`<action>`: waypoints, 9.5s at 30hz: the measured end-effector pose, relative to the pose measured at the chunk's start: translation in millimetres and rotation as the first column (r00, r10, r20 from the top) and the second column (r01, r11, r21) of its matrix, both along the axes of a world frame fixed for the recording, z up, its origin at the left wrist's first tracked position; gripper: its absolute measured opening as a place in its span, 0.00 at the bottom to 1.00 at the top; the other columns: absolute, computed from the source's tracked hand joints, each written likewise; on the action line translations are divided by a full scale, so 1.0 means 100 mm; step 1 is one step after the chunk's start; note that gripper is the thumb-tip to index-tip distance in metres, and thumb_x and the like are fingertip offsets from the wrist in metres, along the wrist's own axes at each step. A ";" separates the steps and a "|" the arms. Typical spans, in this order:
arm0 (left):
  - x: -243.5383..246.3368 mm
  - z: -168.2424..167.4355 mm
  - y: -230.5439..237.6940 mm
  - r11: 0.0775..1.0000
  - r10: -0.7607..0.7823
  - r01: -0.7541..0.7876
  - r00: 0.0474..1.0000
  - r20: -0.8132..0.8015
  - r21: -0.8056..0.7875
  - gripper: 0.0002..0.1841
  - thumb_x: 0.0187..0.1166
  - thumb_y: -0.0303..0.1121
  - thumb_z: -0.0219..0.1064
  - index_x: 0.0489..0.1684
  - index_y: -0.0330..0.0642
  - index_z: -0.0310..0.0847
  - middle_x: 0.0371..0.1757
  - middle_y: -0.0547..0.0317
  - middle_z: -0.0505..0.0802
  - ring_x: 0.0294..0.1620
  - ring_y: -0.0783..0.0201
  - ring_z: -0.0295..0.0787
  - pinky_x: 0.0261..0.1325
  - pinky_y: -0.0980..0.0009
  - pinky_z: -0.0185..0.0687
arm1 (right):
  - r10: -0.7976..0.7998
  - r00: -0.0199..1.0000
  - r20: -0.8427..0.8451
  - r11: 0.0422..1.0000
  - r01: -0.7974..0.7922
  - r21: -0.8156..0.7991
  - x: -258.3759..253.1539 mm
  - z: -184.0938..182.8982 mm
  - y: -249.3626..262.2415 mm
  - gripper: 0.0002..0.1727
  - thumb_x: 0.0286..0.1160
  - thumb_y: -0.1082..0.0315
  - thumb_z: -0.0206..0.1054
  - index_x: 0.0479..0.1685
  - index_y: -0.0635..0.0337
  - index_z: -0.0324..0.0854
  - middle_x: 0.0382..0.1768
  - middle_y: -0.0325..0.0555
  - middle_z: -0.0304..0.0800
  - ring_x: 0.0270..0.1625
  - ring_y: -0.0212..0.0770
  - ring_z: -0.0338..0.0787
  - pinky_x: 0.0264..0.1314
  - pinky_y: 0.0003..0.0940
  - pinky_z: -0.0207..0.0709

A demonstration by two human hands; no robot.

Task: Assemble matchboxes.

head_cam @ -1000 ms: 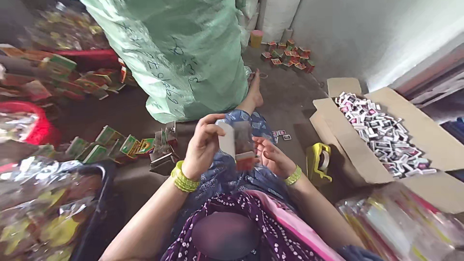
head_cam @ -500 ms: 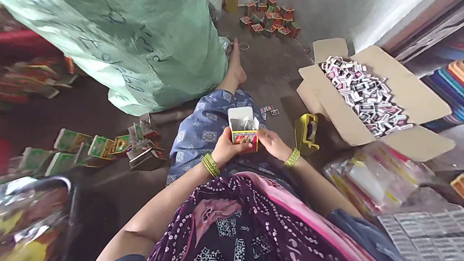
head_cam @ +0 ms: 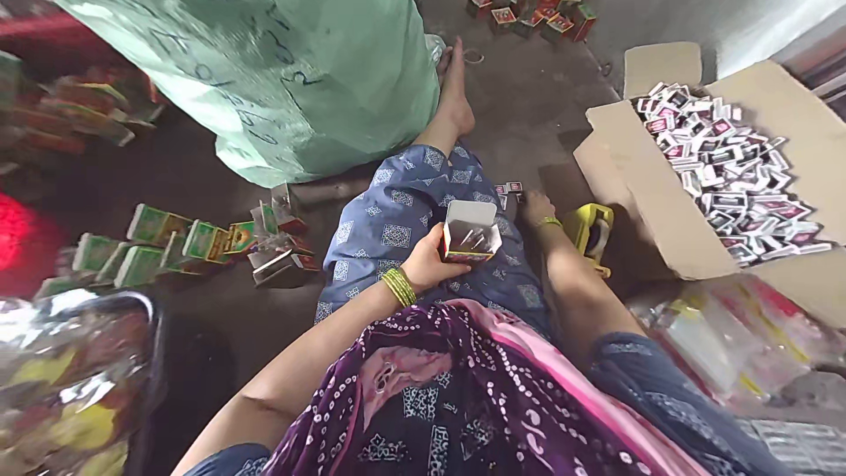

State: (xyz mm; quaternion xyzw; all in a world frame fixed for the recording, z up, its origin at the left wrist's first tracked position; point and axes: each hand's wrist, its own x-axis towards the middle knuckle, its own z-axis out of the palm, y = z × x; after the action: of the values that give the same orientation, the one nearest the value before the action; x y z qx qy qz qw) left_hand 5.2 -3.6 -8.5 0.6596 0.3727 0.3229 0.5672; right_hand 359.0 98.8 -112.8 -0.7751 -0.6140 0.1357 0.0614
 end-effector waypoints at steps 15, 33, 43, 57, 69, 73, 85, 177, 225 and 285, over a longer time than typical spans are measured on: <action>0.05 -0.01 -0.01 0.997 0.066 -0.070 0.993 -0.097 -0.040 0.48 0.53 0.38 0.89 0.77 0.32 0.66 0.66 0.47 0.87 0.66 0.63 0.87 0.74 0.62 0.83 | 0.192 0.615 -0.765 0.874 0.248 0.418 -0.61 1.22 -1.36 0.17 0.67 0.68 0.79 0.53 0.61 0.83 0.43 0.44 0.89 0.36 0.36 0.88 0.38 0.34 0.87; 0.00 0.08 -0.23 0.925 0.143 -0.047 0.963 -0.231 0.378 0.40 0.69 0.41 0.81 0.81 0.36 0.67 0.73 0.37 0.82 0.70 0.51 0.85 0.74 0.55 0.81 | 0.673 0.737 0.066 0.645 -0.628 0.436 -1.31 1.74 -1.54 0.18 0.79 0.71 0.56 0.50 0.52 0.94 0.51 0.49 0.93 0.58 0.50 0.89 0.63 0.48 0.82; -0.03 -0.05 -0.19 0.906 0.007 -0.083 0.983 0.183 0.415 0.30 0.60 0.34 0.88 0.61 0.33 0.81 0.63 0.46 0.88 0.64 0.58 0.88 0.66 0.58 0.89 | 0.328 0.366 -0.871 0.921 0.083 0.382 -1.25 1.64 -1.54 0.19 0.78 0.64 0.69 0.65 0.57 0.75 0.55 0.44 0.85 0.56 0.39 0.87 0.61 0.40 0.84; 0.02 -0.01 -0.20 0.987 -0.053 0.032 0.989 0.137 0.155 0.47 0.48 0.30 0.92 0.70 0.34 0.63 0.58 0.49 0.91 0.58 0.60 0.93 0.64 0.58 0.91 | 0.584 0.509 -0.632 0.797 -0.215 0.564 -1.19 1.65 -1.53 0.13 0.78 0.59 0.70 0.43 0.60 0.93 0.55 0.44 0.92 0.57 0.34 0.89 0.58 0.32 0.86; 0.02 0.01 -0.20 0.996 -0.052 0.045 0.994 0.094 0.081 0.51 0.46 0.28 0.92 0.73 0.35 0.59 0.60 0.48 0.91 0.59 0.60 0.93 0.66 0.58 0.90 | 0.717 0.690 -0.098 0.615 -0.560 0.556 -1.28 1.80 -1.60 0.12 0.76 0.58 0.74 0.51 0.51 0.96 0.49 0.40 0.97 0.57 0.35 0.94 0.66 0.36 0.86; 0.02 0.00 -0.19 0.992 -0.061 0.052 0.994 0.088 0.111 0.51 0.46 0.29 0.92 0.73 0.34 0.59 0.59 0.48 0.91 0.60 0.61 0.93 0.66 0.59 0.90 | 0.732 0.668 -0.133 0.611 -0.556 0.564 -1.27 1.81 -1.60 0.10 0.78 0.60 0.73 0.48 0.51 0.97 0.46 0.39 0.98 0.54 0.33 0.94 0.65 0.34 0.87; 0.01 -0.01 -0.19 0.985 -0.099 0.082 0.990 0.103 0.155 0.50 0.47 0.28 0.92 0.72 0.33 0.61 0.59 0.50 0.92 0.60 0.62 0.93 0.67 0.60 0.89 | 0.741 0.667 -0.073 0.592 -0.599 0.540 -1.32 1.89 -1.64 0.09 0.78 0.63 0.71 0.45 0.51 0.97 0.45 0.38 0.97 0.53 0.34 0.93 0.62 0.34 0.87; -0.04 -0.04 -0.18 0.935 0.030 -0.070 0.992 0.119 0.348 0.14 0.86 0.33 0.59 0.55 0.34 0.86 0.68 0.47 0.87 0.68 0.61 0.85 0.72 0.61 0.83 | 0.123 0.379 -0.917 0.987 0.047 0.152 -1.63 1.67 -1.73 0.14 0.78 0.60 0.72 0.53 0.57 0.92 0.74 0.42 0.84 0.70 0.37 0.85 0.71 0.42 0.82; -0.06 0.07 -0.05 0.989 0.148 -0.150 0.973 0.176 -0.002 0.21 0.76 0.26 0.69 0.66 0.32 0.73 0.64 0.50 0.87 0.53 0.64 0.93 0.55 0.66 0.93 | -0.332 0.773 -0.540 0.941 0.309 -0.137 -0.07 2.14 0.29 0.40 0.71 0.47 0.77 0.74 0.68 0.72 0.59 0.62 0.87 0.59 0.56 0.89 0.61 0.56 0.85; -2.50 -0.02 -0.04 0.821 0.412 -0.478 0.121 -0.903 0.310 0.15 0.82 0.31 0.62 0.61 0.55 0.90 0.64 0.52 0.93 0.69 0.45 0.86 0.77 0.35 0.68 | 0.497 0.805 -0.324 0.807 -0.290 0.515 -1.49 0.92 -0.87 0.14 0.82 0.62 0.66 0.52 0.63 0.88 0.45 0.51 0.95 0.47 0.39 0.93 0.55 0.38 0.87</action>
State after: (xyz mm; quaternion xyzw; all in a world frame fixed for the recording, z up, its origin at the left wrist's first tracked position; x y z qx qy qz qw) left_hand -244.5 -7.2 -10.2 0.5580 0.8202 0.0089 0.1261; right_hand 210.2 12.3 -20.6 -0.5393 -0.7485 0.1762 0.3432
